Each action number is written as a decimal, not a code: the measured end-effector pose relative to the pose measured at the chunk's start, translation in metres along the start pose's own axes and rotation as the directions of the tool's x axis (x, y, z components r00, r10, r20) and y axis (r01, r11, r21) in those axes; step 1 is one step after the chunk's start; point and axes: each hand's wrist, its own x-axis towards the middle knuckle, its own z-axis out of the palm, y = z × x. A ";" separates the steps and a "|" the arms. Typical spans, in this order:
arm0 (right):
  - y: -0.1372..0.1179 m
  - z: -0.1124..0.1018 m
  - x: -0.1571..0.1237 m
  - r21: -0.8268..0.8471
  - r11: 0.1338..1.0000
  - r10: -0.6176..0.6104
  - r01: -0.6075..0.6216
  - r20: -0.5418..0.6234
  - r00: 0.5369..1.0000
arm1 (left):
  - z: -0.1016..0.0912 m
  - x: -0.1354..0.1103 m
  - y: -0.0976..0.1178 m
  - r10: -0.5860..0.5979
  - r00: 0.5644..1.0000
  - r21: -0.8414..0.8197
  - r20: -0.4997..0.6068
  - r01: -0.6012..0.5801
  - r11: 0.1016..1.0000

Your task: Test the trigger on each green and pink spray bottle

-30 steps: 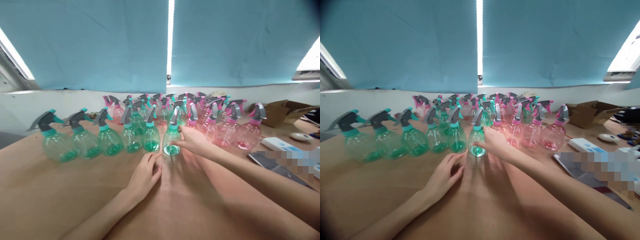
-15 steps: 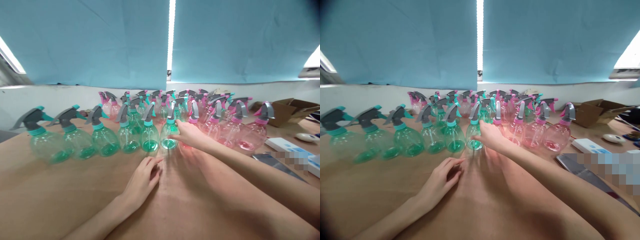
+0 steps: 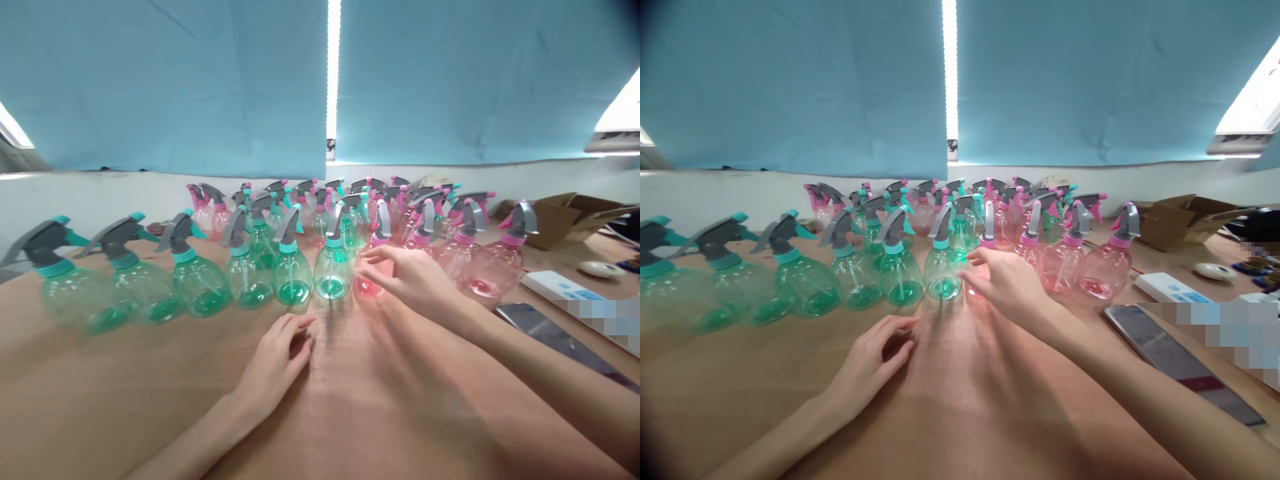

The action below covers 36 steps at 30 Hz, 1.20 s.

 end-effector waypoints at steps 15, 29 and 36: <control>0.039 0.023 0.029 0.177 0.967 0.195 -0.183 -0.050 0.980 | 0.003 0.007 0.017 -0.065 0.993 0.019 -0.103 0.068 0.998; 0.023 -0.002 -0.027 0.110 0.990 0.086 -0.084 -0.008 0.996 | 0.032 0.051 0.075 -0.059 0.988 -0.229 -0.140 0.026 0.973; 0.007 -0.004 -0.062 -0.014 0.999 -0.032 0.032 -0.016 0.999 | 0.043 0.066 0.108 0.026 0.995 -0.294 -0.100 -0.054 0.954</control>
